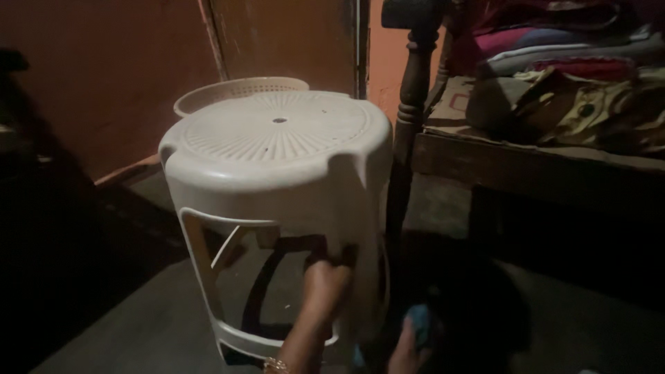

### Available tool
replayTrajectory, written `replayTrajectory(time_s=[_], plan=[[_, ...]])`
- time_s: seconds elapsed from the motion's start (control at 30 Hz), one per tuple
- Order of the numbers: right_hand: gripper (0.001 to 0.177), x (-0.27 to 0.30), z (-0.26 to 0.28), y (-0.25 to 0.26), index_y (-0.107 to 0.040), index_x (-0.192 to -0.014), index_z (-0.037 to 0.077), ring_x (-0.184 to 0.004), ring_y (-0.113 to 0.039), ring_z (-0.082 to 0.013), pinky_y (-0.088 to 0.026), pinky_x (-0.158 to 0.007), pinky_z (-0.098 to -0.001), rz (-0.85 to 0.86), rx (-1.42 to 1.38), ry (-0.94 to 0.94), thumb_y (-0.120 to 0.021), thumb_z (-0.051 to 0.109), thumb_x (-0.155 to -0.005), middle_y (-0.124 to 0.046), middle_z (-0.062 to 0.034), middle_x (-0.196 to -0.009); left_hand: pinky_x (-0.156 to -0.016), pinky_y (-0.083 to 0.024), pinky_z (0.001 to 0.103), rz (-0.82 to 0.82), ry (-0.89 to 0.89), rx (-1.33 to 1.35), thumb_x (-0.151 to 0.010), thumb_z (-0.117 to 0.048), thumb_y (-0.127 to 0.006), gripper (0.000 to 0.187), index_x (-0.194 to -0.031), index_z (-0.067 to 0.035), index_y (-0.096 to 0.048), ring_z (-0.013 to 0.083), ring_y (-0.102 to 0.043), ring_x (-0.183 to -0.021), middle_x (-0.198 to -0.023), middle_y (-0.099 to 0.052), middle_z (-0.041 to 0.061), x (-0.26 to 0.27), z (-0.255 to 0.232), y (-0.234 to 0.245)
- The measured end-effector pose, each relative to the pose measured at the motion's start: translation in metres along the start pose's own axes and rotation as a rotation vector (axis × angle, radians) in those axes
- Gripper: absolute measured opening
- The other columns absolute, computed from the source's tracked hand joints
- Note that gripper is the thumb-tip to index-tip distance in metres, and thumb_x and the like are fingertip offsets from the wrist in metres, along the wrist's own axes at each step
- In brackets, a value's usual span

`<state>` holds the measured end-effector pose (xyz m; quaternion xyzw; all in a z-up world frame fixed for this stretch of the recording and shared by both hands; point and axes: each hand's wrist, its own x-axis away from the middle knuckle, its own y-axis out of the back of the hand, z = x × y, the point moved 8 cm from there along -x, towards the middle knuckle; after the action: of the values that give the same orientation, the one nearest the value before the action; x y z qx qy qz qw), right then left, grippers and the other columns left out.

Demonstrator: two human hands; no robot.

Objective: The person cleans a plastic stool by hand using a blue cloth, wiping both the top surface and the underside of the stool.

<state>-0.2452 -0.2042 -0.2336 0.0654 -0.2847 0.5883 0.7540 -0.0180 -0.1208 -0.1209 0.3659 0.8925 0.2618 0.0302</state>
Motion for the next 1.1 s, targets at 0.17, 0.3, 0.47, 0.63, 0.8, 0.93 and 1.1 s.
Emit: replayTrajectory(time_s=[0.17,0.3,0.47,0.63,0.8,0.93,1.1], plan=[[0.072,0.031,0.063,0.004,-0.045,-0.153,0.012,-0.131,-0.043,-0.0318,-0.034,-0.111,-0.0484,0.007,0.127,0.145,-0.055,0.062,-0.102,-0.044,-0.0105,-0.149,-0.085,-0.057,0.045,0.020,-0.294,-0.196,-0.081,-0.027,-0.072,0.031,-0.104,-0.007,-0.076,0.0389,-0.073,-0.094,-0.097,-0.074,0.024,0.048,-0.047,0.047],[0.041,0.130,0.198,-0.032,-0.054,-0.135,0.005,-0.097,-0.059,-0.0209,-0.050,-0.085,-0.0353,0.477,-0.206,0.876,-0.054,0.036,-0.108,-0.061,-0.0076,-0.112,-0.081,-0.056,0.049,-0.024,-0.570,-0.415,-0.083,-0.040,-0.082,0.055,-0.119,-0.003,-0.065,0.0425,-0.069,-0.096,-0.101,-0.073,0.024,0.126,-0.093,0.103],[0.025,0.256,0.310,-0.107,-0.048,-0.128,0.009,-0.093,-0.054,-0.0169,-0.048,-0.083,-0.0323,1.074,-0.173,1.340,-0.059,0.005,-0.106,-0.053,-0.0063,-0.104,-0.074,-0.058,0.044,-0.022,-0.591,-0.368,-0.088,-0.038,-0.070,0.034,-0.095,-0.005,-0.074,0.0342,-0.074,-0.081,-0.089,-0.077,0.018,0.198,-0.172,0.185],[0.038,0.327,0.342,-0.147,-0.039,-0.123,0.013,-0.097,-0.066,-0.0250,-0.060,-0.075,-0.0412,0.918,0.718,1.685,-0.060,0.009,-0.091,-0.057,-0.0105,-0.114,-0.069,-0.058,0.040,-0.358,-0.927,-0.215,-0.092,-0.035,-0.068,0.030,-0.098,-0.005,-0.072,0.0275,-0.076,-0.075,-0.100,-0.077,0.013,0.240,-0.226,0.248],[0.051,0.364,0.326,-0.180,-0.037,-0.128,0.018,-0.095,-0.069,-0.0339,-0.058,-0.080,-0.0479,1.092,1.166,1.789,-0.056,0.011,-0.081,-0.062,-0.0154,-0.106,-0.082,-0.054,0.048,-0.508,-0.984,-0.464,-0.094,-0.043,-0.066,0.045,-0.111,-0.001,-0.068,0.0376,-0.070,-0.092,-0.109,-0.071,0.021,0.209,-0.231,0.270],[0.052,0.352,0.303,-0.188,-0.040,-0.132,0.019,-0.102,-0.067,-0.0397,-0.054,-0.087,-0.0521,1.113,1.322,1.728,-0.060,0.019,-0.084,-0.066,-0.0180,-0.113,-0.090,-0.051,0.050,-0.392,-0.800,-0.552,-0.097,-0.050,-0.055,0.053,-0.117,-0.001,-0.065,0.0419,-0.066,-0.103,-0.112,-0.069,0.024,0.131,-0.231,0.260],[0.059,0.304,0.291,-0.207,-0.043,-0.138,0.021,-0.104,-0.068,-0.0384,-0.052,-0.090,-0.0506,1.155,1.330,1.564,-0.055,0.017,-0.081,-0.067,-0.0172,-0.116,-0.093,-0.052,0.049,-0.177,-0.614,-0.663,-0.100,-0.052,-0.045,0.053,-0.114,-0.007,-0.069,0.0410,-0.068,-0.106,-0.109,-0.073,0.021,0.048,-0.229,0.240]])
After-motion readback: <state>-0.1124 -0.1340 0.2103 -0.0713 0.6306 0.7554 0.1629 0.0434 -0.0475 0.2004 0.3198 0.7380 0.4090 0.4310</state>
